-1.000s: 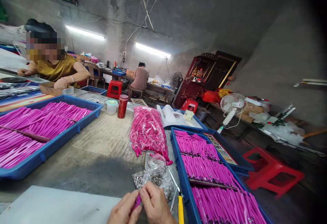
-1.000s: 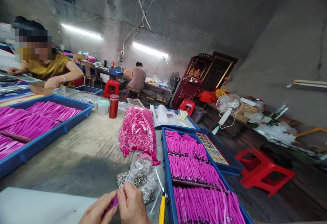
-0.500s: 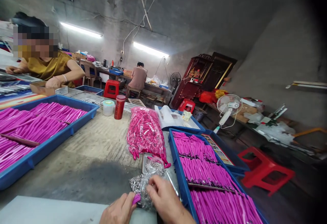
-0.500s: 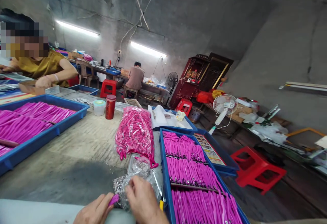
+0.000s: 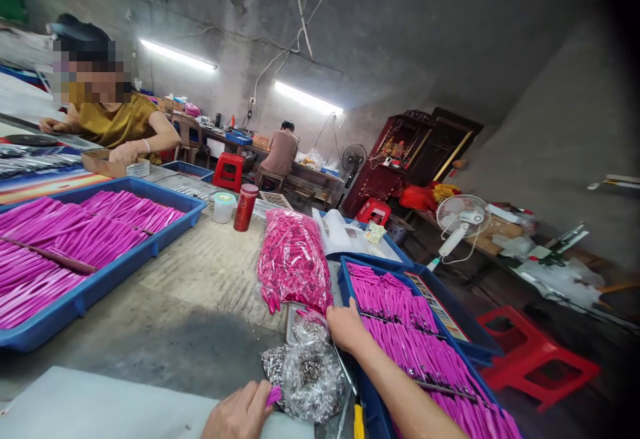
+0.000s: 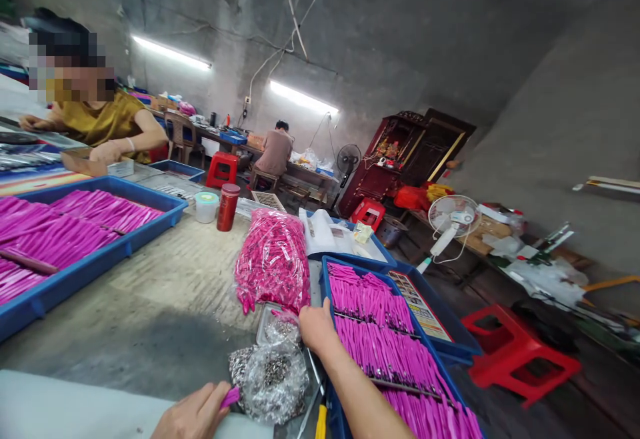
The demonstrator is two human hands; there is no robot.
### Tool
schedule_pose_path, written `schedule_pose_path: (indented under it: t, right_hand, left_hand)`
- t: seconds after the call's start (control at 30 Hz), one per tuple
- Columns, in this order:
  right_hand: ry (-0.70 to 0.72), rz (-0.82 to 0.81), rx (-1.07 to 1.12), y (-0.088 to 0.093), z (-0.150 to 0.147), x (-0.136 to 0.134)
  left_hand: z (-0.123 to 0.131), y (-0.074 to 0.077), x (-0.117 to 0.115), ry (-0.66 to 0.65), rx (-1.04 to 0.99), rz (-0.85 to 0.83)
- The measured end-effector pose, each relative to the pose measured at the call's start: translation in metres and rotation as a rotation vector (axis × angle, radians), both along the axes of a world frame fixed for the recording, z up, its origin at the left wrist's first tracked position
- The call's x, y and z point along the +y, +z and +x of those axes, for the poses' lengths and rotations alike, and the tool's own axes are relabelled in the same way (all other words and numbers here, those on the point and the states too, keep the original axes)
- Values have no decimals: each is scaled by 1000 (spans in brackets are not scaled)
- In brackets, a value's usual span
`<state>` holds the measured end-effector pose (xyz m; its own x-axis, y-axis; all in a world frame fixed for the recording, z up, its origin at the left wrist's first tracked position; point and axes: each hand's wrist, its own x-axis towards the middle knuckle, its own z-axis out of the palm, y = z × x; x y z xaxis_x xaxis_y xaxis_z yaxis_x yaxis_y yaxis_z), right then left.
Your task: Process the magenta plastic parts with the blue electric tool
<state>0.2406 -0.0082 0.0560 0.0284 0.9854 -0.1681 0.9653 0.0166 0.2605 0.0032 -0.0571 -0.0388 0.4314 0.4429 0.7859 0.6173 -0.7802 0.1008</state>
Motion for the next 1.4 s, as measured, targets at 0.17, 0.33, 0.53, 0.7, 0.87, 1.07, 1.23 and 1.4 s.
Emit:
schedule_pose_path:
  t: [0.17, 0.33, 0.53, 0.7, 0.87, 1.07, 1.23, 1.4]
  right_hand:
    - [17, -66, -25, -4, 1, -1]
    - [2, -139, -19, -6, 7, 4]
    - [-8, -142, 13, -7, 8, 6]
    - [-4, -123, 42, -10, 9, 8]
    - [-5, -126, 69, -11, 11, 9]
    - [-32, -163, 83, -12, 13, 7]
    - [-56, -143, 120, -19, 14, 8]
    - [-28, -55, 194, -12, 16, 10]
  left_hand:
    - [3, -6, -3, 32, -6, -44]
    - [3, -8, -4, 42, -14, -68]
    - [-1, -2, -5, -8, 29, -118]
    - [-2, -1, -6, -21, 4, -159]
    - [-3, 0, -4, -52, 30, -154]
    - [-2, -2, -5, -54, 13, -179]
    - [4, -7, -7, 2, -67, -160]
    - [5, -6, -7, 15, -73, -120]
